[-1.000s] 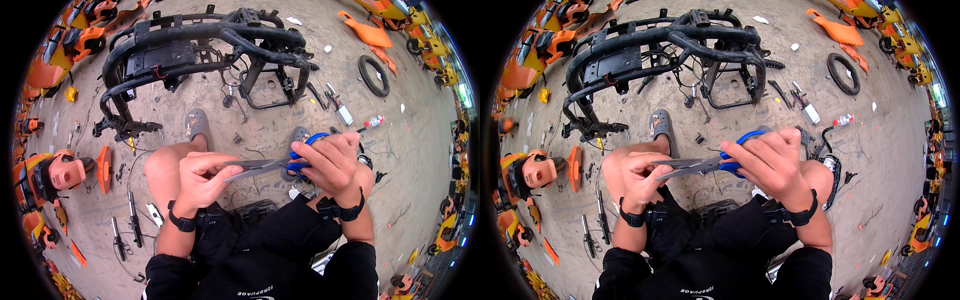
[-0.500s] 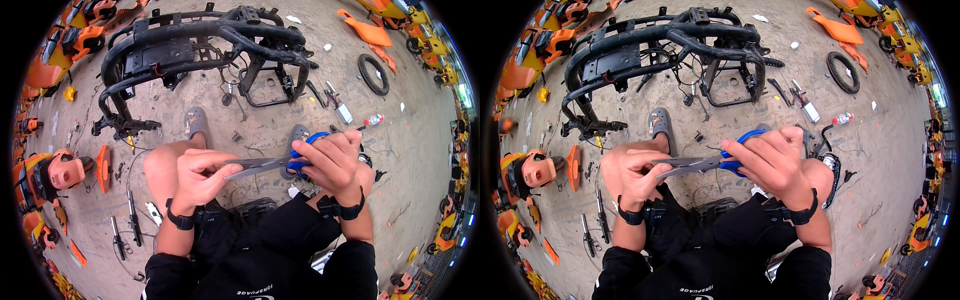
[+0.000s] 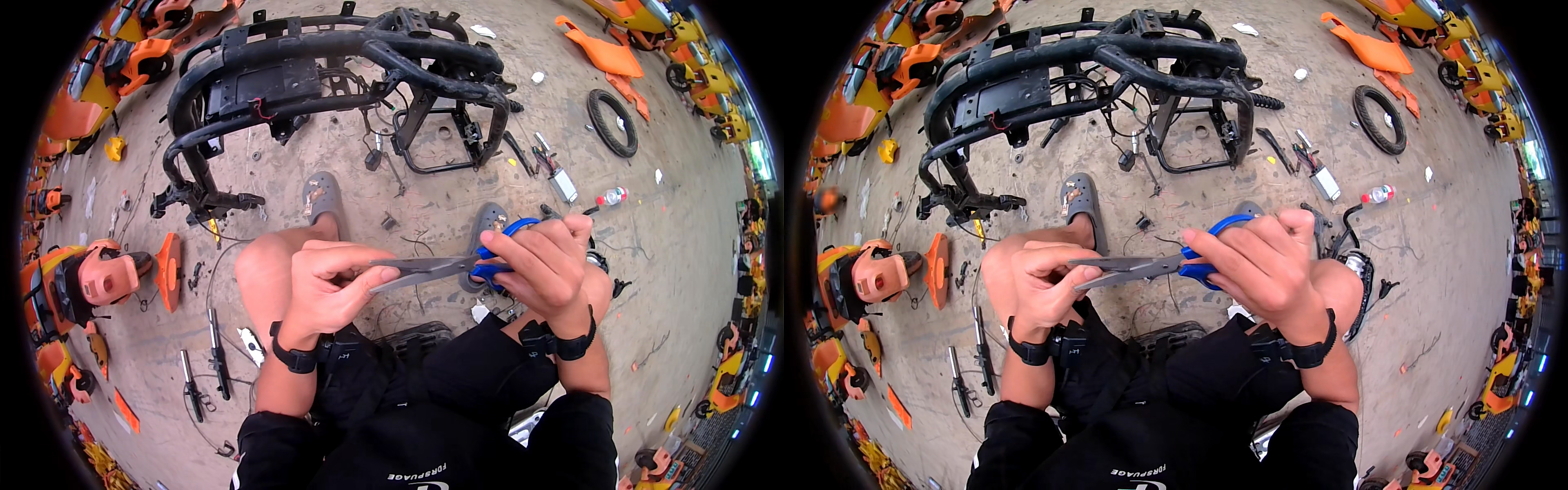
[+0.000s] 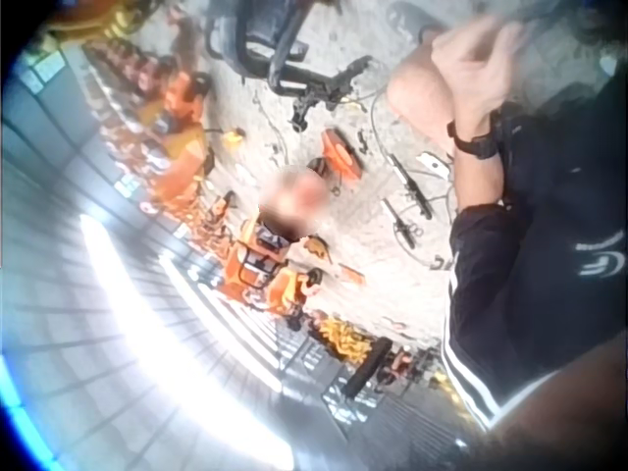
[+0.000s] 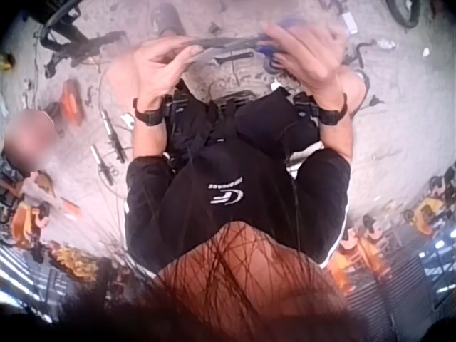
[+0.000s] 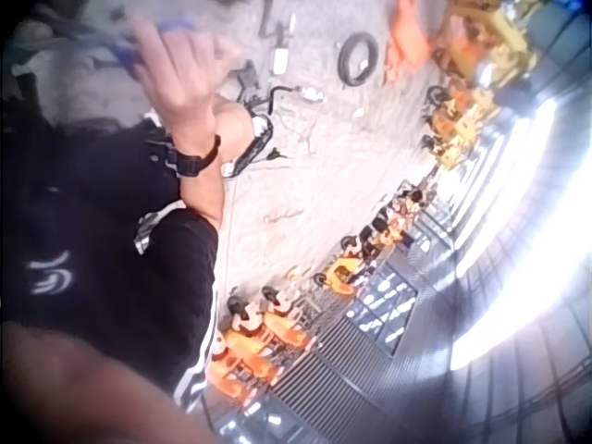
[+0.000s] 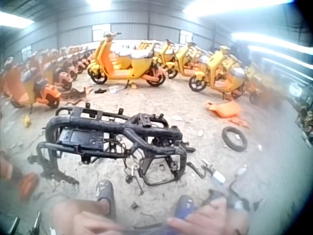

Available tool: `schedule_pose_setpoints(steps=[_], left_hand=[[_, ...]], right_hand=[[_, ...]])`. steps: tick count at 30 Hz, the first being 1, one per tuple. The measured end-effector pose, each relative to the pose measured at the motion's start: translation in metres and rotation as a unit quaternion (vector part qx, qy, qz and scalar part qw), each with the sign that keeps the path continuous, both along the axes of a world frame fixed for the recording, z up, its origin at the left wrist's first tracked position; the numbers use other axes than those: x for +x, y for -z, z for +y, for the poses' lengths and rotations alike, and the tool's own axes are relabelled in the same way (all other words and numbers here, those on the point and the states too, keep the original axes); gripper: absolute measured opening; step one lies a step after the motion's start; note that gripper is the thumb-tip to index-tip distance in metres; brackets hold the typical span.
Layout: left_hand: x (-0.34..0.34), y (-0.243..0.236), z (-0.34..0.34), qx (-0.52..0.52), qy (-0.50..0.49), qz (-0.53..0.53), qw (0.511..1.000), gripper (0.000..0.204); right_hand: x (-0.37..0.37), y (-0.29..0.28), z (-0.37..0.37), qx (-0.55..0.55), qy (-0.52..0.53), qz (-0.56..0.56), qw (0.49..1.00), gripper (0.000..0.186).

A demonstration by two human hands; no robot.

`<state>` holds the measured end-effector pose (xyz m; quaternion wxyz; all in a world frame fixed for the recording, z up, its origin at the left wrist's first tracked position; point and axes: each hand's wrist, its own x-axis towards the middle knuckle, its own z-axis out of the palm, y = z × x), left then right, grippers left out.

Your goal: The person uses shears to cut and strip electrical wires while working on a scooter frame, then twists the exposed wire ends together by hand and applies tape.

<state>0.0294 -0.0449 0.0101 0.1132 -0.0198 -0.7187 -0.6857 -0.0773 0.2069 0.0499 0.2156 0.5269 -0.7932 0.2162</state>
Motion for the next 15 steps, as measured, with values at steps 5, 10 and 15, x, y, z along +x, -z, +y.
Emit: schedule_pose_setpoints(steps=[5, 10, 15], left_hand=[[0.001, 0.002, 0.0, 0.005, 0.004, 0.005, 1.0, 0.009], [-0.002, 0.003, 0.003, 0.013, 0.003, 0.006, 1.0, 0.008], [0.002, 0.0, -0.004, 0.019, -0.002, -0.008, 1.0, 0.009]], right_hand=[[-0.002, 0.007, 0.001, -0.009, 0.004, 0.001, 1.0, 0.052], [0.0, 0.005, -0.008, -0.029, 0.008, -0.005, 1.0, 0.051], [0.001, 0.005, 0.0, -0.004, 0.0, -0.001, 1.0, 0.051]])
